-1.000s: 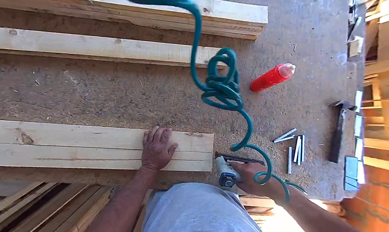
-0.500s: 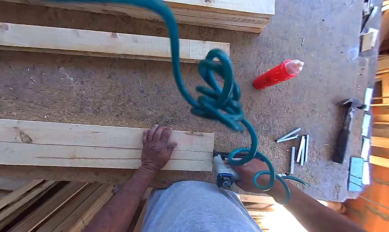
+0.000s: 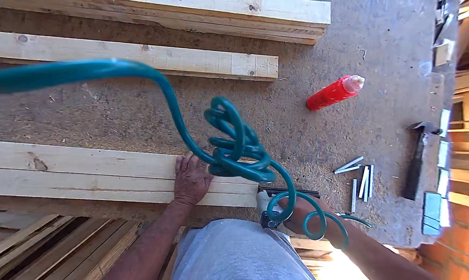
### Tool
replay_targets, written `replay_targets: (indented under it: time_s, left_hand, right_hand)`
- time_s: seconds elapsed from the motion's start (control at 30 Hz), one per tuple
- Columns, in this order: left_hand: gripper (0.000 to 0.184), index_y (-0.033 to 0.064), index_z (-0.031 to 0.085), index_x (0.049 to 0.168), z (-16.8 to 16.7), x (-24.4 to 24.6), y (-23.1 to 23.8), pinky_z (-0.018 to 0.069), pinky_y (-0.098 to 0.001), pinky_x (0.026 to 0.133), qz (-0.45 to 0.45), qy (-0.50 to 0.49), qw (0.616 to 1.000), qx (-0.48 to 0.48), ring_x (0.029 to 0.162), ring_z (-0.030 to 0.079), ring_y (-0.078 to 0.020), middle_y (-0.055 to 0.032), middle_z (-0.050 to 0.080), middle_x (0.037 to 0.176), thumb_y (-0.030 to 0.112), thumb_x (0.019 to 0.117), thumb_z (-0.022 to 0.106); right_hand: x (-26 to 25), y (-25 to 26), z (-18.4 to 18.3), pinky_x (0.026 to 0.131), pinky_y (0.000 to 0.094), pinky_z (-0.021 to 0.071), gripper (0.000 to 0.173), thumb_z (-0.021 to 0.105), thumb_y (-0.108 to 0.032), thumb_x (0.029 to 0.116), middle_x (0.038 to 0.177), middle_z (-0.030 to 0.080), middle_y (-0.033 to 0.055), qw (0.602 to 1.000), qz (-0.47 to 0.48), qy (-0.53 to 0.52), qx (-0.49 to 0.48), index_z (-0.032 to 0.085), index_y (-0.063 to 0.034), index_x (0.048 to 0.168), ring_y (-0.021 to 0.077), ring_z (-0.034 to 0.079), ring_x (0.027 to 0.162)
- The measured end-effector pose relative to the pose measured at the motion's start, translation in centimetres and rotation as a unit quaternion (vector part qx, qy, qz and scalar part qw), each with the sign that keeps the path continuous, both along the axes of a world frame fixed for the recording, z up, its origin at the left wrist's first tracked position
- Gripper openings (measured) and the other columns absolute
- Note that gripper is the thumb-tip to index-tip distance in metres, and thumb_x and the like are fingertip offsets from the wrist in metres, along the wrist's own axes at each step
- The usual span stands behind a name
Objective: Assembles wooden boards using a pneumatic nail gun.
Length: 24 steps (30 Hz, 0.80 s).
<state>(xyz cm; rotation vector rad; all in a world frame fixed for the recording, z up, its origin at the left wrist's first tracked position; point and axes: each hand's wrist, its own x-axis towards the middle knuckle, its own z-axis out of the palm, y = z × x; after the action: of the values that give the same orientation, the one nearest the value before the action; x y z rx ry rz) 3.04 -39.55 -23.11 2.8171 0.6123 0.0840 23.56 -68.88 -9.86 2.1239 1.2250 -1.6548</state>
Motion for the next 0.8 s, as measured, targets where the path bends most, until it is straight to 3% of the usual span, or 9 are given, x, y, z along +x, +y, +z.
replay_targets:
  time_s: [0.17, 0.27, 0.47, 0.53, 0.6, 0.7, 0.8]
  left_hand:
    - [0.065, 0.023, 0.058, 0.145, -0.2, 0.0, 0.3, 0.0186, -0.0627, 0.123, -0.008, 0.004, 1.0, 0.005, 0.149, 0.037, -0.0327, -0.0081, 0.056, 0.148, 0.065, 0.1019, 0.035]
    - [0.065, 0.0236, 0.058, 0.145, -0.1, 0.0, 0.5, 0.0173, -0.0622, 0.123, -0.009, 0.01, 1.0, 0.005, 0.149, 0.036, -0.032, -0.0072, 0.055, 0.149, 0.065, 0.1018, 0.034]
    - [0.065, 0.0209, 0.063, 0.139, -0.4, 0.1, 0.0, 0.0214, -0.0617, 0.122, 0.005, 0.012, 0.999, 0.031, 0.147, 0.04, -0.0319, -0.0066, 0.057, 0.146, 0.066, 0.1007, 0.036]
    - [0.066, 0.0163, 0.067, 0.135, -0.2, 0.2, -0.2, 0.0223, -0.0638, 0.122, 0.008, 0.02, 0.999, 0.032, 0.147, 0.04, -0.0343, -0.0086, 0.058, 0.146, 0.064, 0.1011, 0.036]
    - [0.062, 0.0212, 0.065, 0.137, 0.5, 0.2, 0.1, 0.0247, -0.0646, 0.12, 0.006, 0.022, 1.0, 0.018, 0.146, 0.041, -0.0342, -0.0064, 0.058, 0.146, 0.063, 0.1019, 0.036]
    - [0.06, 0.0246, 0.056, 0.148, 1.5, -0.6, 0.8, 0.0202, -0.0667, 0.121, 0.002, 0.026, 1.0, -0.011, 0.152, 0.033, -0.0356, -0.0064, 0.051, 0.155, 0.059, 0.1047, 0.034]
    - [0.071, 0.0202, 0.043, 0.158, 1.4, -2.2, 2.5, 0.0136, -0.071, 0.121, 0.03, 0.066, 0.997, 0.023, 0.157, 0.018, -0.0377, -0.0065, 0.033, 0.167, 0.065, 0.1041, 0.027]
  right_hand:
    - [-0.2, 0.1, 0.4, 0.074, 0.0659, 0.0544, 0.057, 0.065, -0.034, 0.0894, 0.103, 0.072, 0.0171, 1.0, -0.017, 0.003, 0.011, 0.053, -0.0203, 0.144, 0.0412, 0.071, 0.093]
    - [-0.1, 0.6, 0.9, 0.079, 0.0642, 0.0549, 0.056, 0.064, -0.033, 0.0913, 0.104, 0.072, 0.0164, 1.0, -0.018, 0.013, 0.007, 0.053, -0.0181, 0.144, 0.0393, 0.071, 0.097]
    - [-0.5, 0.4, 0.2, 0.075, 0.0637, 0.0552, 0.056, 0.066, -0.036, 0.0886, 0.104, 0.072, 0.0149, 0.999, -0.031, -0.008, -0.011, 0.054, -0.022, 0.142, 0.0388, 0.071, 0.095]
    - [-0.6, 0.1, -0.1, 0.078, 0.0647, 0.0549, 0.055, 0.068, -0.036, 0.0895, 0.107, 0.072, 0.0172, 0.999, -0.03, -0.011, -0.017, 0.055, -0.0198, 0.141, 0.0407, 0.071, 0.098]
    - [-0.7, 0.4, -0.4, 0.084, 0.0678, 0.0527, 0.054, 0.07, -0.033, 0.0913, 0.113, 0.071, 0.022, 0.998, -0.04, -0.002, -0.042, 0.055, -0.0162, 0.141, 0.0451, 0.069, 0.105]
    - [-0.6, 1.1, 0.7, 0.09, 0.0691, 0.0514, 0.055, 0.068, -0.029, 0.0949, 0.119, 0.07, 0.0216, 0.994, -0.061, 0.008, -0.095, 0.052, -0.0172, 0.146, 0.0452, 0.067, 0.11]
    - [-0.9, 1.2, 2.1, 0.088, 0.065, 0.0535, 0.055, 0.068, -0.039, 0.0944, 0.112, 0.072, 0.0198, 0.99, -0.087, -0.011, -0.108, 0.054, -0.0179, 0.143, 0.0422, 0.07, 0.105]
